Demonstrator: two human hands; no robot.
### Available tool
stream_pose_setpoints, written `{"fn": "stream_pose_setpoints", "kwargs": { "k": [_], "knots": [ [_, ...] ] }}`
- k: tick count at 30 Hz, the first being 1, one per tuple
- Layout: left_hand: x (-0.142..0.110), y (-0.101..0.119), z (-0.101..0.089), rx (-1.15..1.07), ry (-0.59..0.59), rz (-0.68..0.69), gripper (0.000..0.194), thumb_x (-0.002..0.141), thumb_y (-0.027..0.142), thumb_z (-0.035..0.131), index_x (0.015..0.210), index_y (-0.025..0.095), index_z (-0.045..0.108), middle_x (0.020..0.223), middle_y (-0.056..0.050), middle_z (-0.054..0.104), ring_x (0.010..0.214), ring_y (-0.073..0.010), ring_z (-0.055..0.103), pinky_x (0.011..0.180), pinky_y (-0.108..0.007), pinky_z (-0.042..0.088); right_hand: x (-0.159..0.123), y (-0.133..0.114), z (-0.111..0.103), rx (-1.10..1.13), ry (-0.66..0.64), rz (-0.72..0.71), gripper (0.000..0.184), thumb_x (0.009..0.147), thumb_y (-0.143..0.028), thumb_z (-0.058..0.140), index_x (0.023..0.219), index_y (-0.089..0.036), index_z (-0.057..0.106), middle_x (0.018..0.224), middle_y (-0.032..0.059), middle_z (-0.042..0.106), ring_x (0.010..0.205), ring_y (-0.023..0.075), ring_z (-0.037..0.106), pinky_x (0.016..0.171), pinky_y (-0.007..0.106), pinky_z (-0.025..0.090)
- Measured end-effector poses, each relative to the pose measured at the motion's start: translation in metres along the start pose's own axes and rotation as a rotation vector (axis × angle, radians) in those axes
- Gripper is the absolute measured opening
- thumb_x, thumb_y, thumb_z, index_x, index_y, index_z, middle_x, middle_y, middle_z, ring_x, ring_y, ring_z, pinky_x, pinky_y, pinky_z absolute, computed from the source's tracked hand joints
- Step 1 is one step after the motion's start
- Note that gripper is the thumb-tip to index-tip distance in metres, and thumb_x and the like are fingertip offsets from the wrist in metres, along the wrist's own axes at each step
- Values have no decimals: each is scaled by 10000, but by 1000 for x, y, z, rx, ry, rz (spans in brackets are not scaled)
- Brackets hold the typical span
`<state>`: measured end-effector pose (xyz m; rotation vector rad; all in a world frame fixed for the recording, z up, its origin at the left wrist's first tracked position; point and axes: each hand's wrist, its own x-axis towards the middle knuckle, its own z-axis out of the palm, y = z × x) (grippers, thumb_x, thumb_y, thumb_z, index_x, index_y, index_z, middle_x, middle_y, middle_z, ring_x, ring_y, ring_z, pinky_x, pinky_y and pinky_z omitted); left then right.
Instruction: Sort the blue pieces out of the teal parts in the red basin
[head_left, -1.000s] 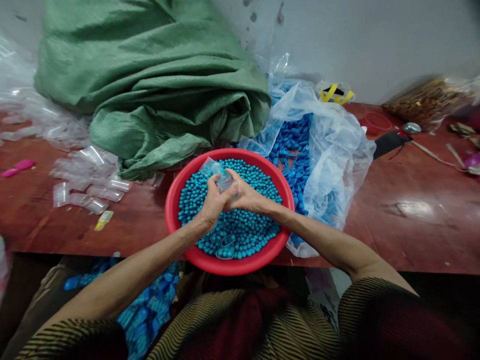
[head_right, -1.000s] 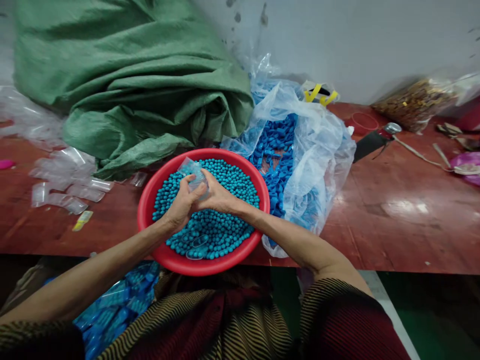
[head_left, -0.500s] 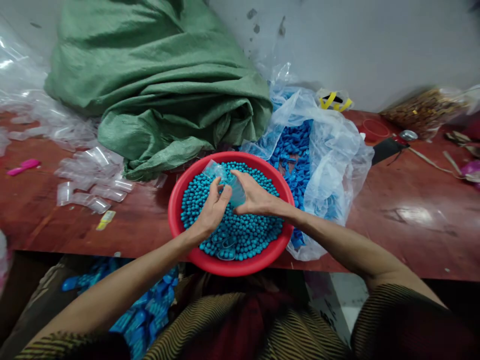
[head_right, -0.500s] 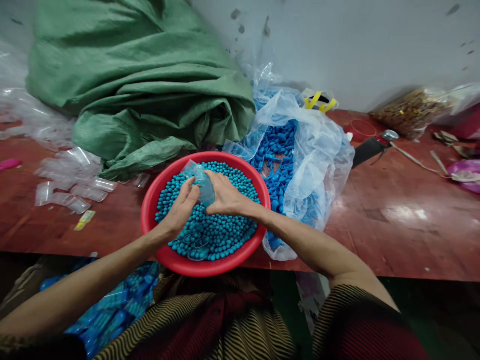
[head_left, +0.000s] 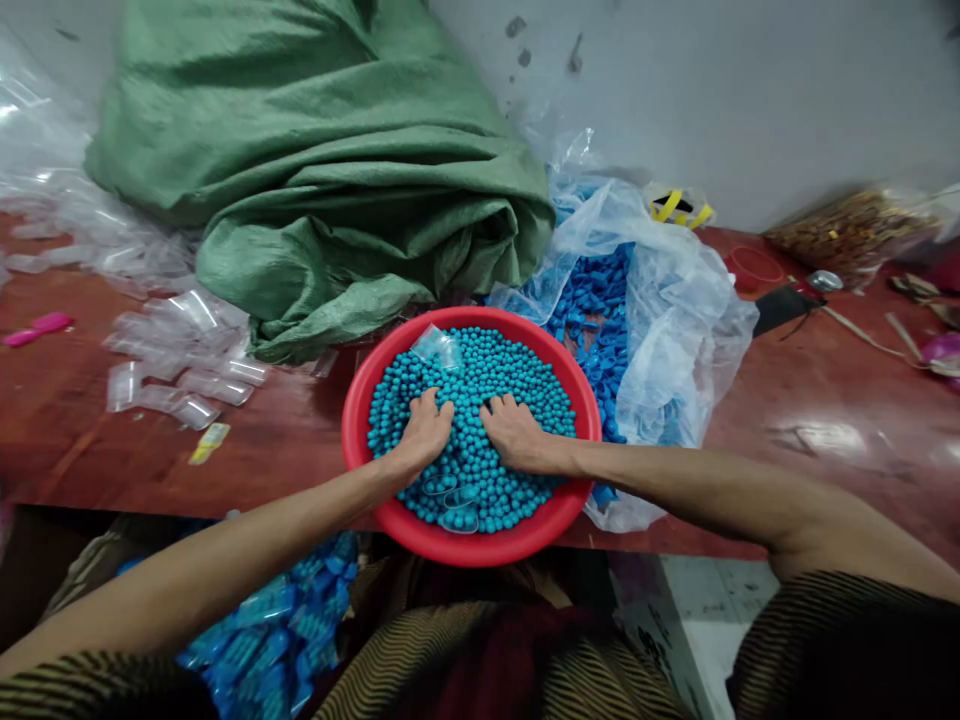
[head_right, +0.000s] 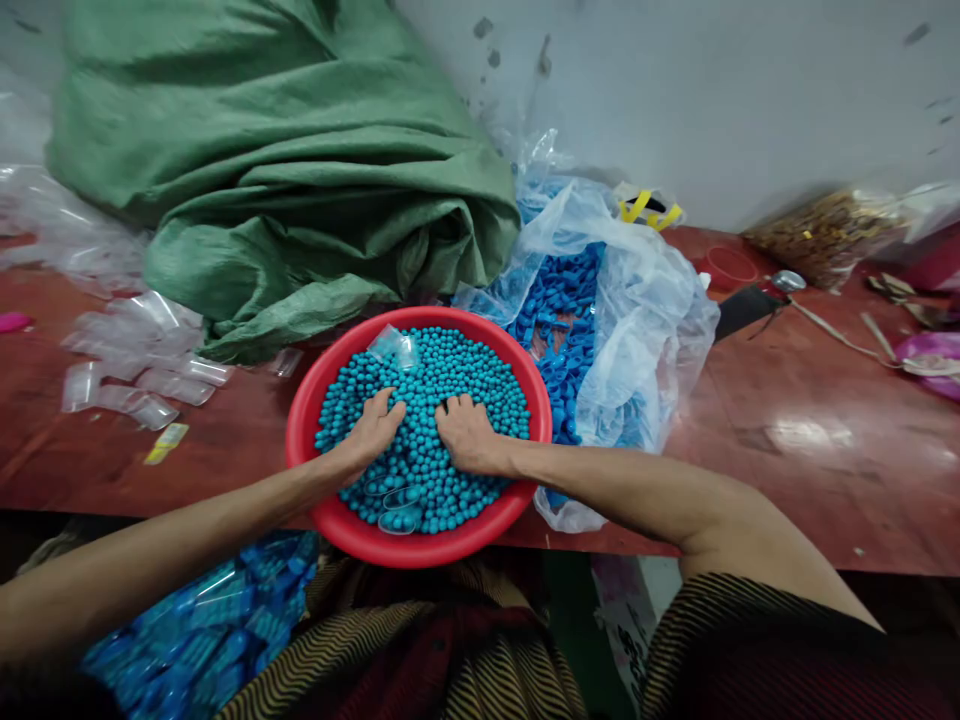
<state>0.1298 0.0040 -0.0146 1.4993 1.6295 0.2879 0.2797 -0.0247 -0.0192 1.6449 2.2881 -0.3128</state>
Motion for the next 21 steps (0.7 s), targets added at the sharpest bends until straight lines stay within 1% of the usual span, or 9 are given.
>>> {"fn": "stream_pose_setpoints", "kwargs": {
  "k": [3, 6, 8, 9, 12, 13, 15, 19, 21],
  "knots": [
    [1, 1, 0, -63, -79, 1, 531, 896, 393, 325, 1359, 134, 349, 1440, -168, 360, 1342, -258, 354, 1110, -395, 266, 10, 1, 12, 211, 16, 12, 559, 661, -141, 613, 1197, -45, 486, 1186, 203, 488, 1088, 327, 457, 865, 439, 461],
    [6, -2, -4, -167, -140, 59, 531, 873, 430, 386, 1332, 164, 378, 1450, -138, 382, 1345, -247, 353, 1116, -389, 260, 20, 5, 22, 540, 69, -48, 760, 631, -165, 656, 1329, -67, 372, 1331, 197, 405, 1217, 319, 393, 1039, 474, 345],
    [9, -3, -8, -276, -157, 65, 508, 860, 448, 408, 1302, 198, 409, 1411, -102, 452, 1302, -228, 414, 1093, -379, 308, 25, 6, 26, 812, 157, -158, 871, 632, -244, 700, 1395, -138, 292, 1404, 159, 359, 1284, 302, 347, 1100, 474, 273],
    [11, -3, -10, -332, -171, 61, 480, 855, 454, 415, 1266, 209, 443, 1367, -85, 503, 1263, -221, 458, 1071, -376, 342, 27, 6, 28, 949, 196, -217, 911, 627, -297, 723, 1408, -169, 271, 1421, 139, 351, 1299, 291, 341, 1112, 464, 262],
    [13, -1, -12, -445, -215, 104, 391, 815, 434, 481, 1136, 214, 524, 1190, -39, 626, 1127, -211, 560, 997, -374, 427, 28, 6, 28, 1264, 211, -291, 1054, 564, -437, 778, 1428, -201, 222, 1444, 113, 339, 1315, 272, 347, 1114, 424, 285],
    [14, 0, -12, -459, -223, 125, 374, 799, 416, 507, 1110, 209, 532, 1142, -32, 643, 1094, -210, 576, 977, -373, 444, 27, 7, 28, 1315, 202, -288, 1091, 541, -466, 789, 1431, -204, 216, 1449, 111, 335, 1322, 272, 341, 1115, 420, 287],
    [14, 2, -11, -463, -215, 136, 361, 784, 387, 531, 1094, 202, 531, 1096, -28, 650, 1059, -206, 588, 948, -365, 462, 25, 8, 26, 1325, 193, -280, 1132, 507, -493, 806, 1433, -202, 225, 1452, 108, 336, 1339, 277, 319, 1129, 422, 263],
    [15, 7, -8, -430, -162, 56, 370, 808, 398, 501, 1112, 189, 515, 1108, -53, 641, 1043, -203, 592, 911, -344, 473, 24, 11, 25, 1201, 195, -241, 1186, 484, -499, 822, 1443, -152, 218, 1463, 141, 310, 1377, 287, 249, 1163, 422, 173],
    [15, 9, -8, -412, -168, 52, 389, 807, 405, 496, 1125, 183, 512, 1131, -64, 634, 1052, -210, 587, 908, -343, 469, 25, 12, 26, 1162, 171, -214, 1213, 476, -497, 826, 1456, -165, 192, 1484, 138, 275, 1394, 284, 214, 1168, 421, 156]
  ]
}}
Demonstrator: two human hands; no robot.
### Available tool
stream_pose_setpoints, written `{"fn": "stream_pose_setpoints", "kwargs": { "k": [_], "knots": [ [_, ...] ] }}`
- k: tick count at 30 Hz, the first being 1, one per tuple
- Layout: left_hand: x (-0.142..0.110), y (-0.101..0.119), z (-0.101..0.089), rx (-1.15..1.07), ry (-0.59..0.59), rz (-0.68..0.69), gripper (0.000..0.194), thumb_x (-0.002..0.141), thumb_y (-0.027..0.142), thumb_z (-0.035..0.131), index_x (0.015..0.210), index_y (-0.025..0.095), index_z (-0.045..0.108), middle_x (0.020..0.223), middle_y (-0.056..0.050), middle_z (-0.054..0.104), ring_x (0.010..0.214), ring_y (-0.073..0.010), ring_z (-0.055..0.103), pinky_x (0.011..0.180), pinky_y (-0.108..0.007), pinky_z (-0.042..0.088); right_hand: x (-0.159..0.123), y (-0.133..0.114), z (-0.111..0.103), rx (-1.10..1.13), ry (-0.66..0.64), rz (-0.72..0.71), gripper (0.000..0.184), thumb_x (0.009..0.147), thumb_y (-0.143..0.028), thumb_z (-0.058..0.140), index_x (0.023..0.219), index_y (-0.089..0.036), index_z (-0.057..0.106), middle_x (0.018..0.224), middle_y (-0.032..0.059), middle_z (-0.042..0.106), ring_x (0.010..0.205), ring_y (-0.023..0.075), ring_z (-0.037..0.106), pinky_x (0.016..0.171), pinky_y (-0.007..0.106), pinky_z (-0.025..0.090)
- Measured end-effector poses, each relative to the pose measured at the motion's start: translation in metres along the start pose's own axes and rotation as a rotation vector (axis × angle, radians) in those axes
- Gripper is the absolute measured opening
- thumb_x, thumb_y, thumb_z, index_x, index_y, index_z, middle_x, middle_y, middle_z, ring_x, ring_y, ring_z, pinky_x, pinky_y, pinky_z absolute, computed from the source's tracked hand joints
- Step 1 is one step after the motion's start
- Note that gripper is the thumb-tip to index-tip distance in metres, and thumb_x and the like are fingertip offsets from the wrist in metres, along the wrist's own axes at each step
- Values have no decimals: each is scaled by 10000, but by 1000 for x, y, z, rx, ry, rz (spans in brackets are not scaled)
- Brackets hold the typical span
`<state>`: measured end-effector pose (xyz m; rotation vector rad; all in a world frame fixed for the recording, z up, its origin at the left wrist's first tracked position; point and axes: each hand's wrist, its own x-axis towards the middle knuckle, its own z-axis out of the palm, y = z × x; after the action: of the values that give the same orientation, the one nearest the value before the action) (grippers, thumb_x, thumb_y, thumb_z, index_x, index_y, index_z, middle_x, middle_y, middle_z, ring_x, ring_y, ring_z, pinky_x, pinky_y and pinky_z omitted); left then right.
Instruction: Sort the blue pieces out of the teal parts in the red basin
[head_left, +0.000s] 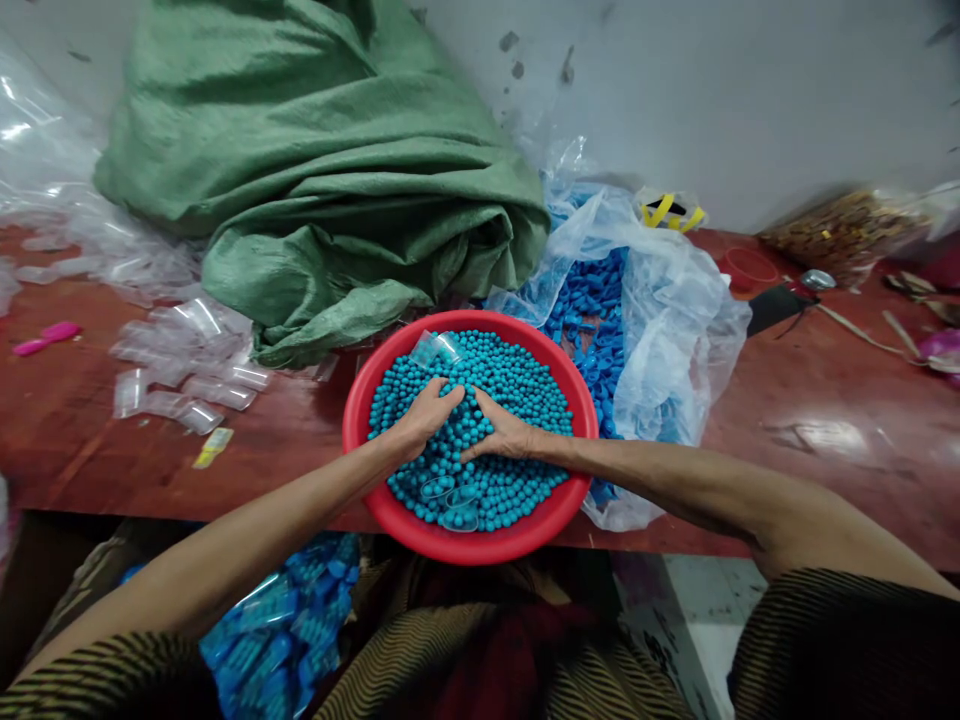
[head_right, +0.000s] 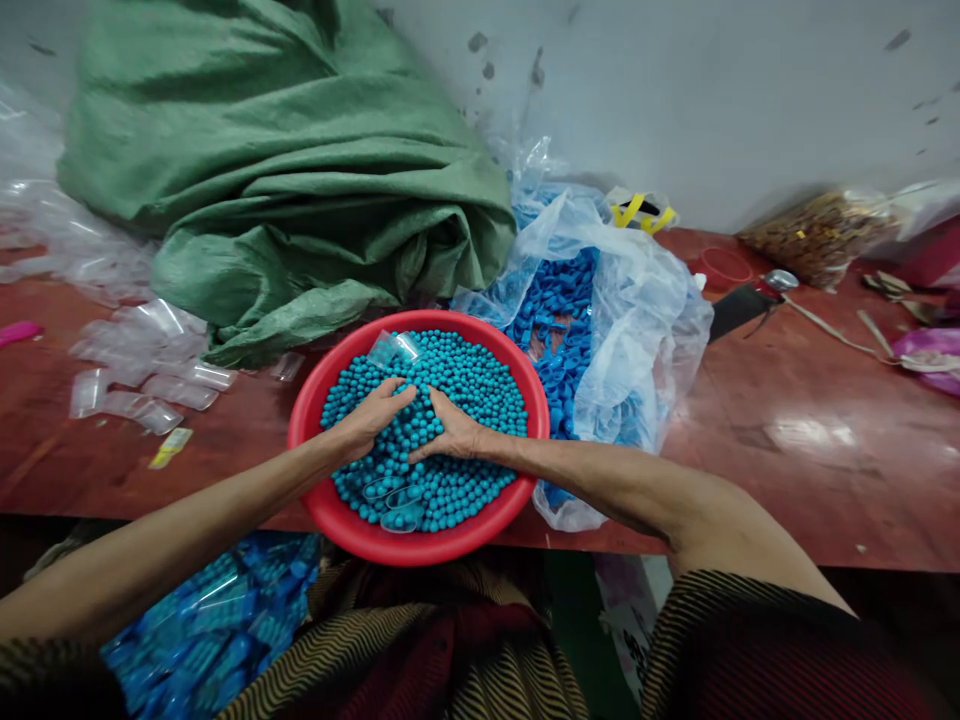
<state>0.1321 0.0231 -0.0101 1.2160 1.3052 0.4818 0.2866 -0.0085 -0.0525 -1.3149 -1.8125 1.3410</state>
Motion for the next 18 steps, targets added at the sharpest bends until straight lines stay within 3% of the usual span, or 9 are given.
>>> {"fn": "stream_pose_setpoints", "kwargs": {
  "k": [5, 9, 14, 18],
  "knots": [
    [-1, 0, 0, 126, -87, 85, 373, 792, 402, 485, 1069, 158, 544, 1125, -78, 629, 1055, -241, 573, 929, -379, 445, -11, -1, -5, -160, -96, 176, 1312, 467, -526, 820, 1483, -133, 89, 1528, 196, 140, 1413, 348, 127, 1157, 479, 152],
    [-4, 0, 3, 297, -157, 237, 346, 774, 364, 497, 1056, 168, 545, 1106, -57, 627, 1047, -228, 566, 949, -361, 424, -28, -4, -14, -277, -112, 59, 1308, 455, -496, 831, 1477, -126, 102, 1472, 210, 264, 1363, 373, 249, 1116, 509, 234],
    [-13, 8, 12, 602, -300, 305, 343, 771, 362, 481, 1051, 167, 514, 903, -31, 625, 839, -213, 584, 791, -352, 471, -48, -7, -31, -392, -174, -36, 990, 577, -293, 777, 1411, -154, 260, 1316, 157, 461, 1199, 315, 468, 993, 468, 401],
    [-26, 13, 19, 759, -416, 376, 312, 785, 333, 485, 1067, 200, 471, 978, -51, 609, 910, -233, 583, 818, -360, 452, -59, -12, -44, -513, -314, -29, 586, 714, -61, 526, 1285, -129, 413, 1180, 127, 563, 1069, 234, 560, 915, 394, 466]
  ]
}}
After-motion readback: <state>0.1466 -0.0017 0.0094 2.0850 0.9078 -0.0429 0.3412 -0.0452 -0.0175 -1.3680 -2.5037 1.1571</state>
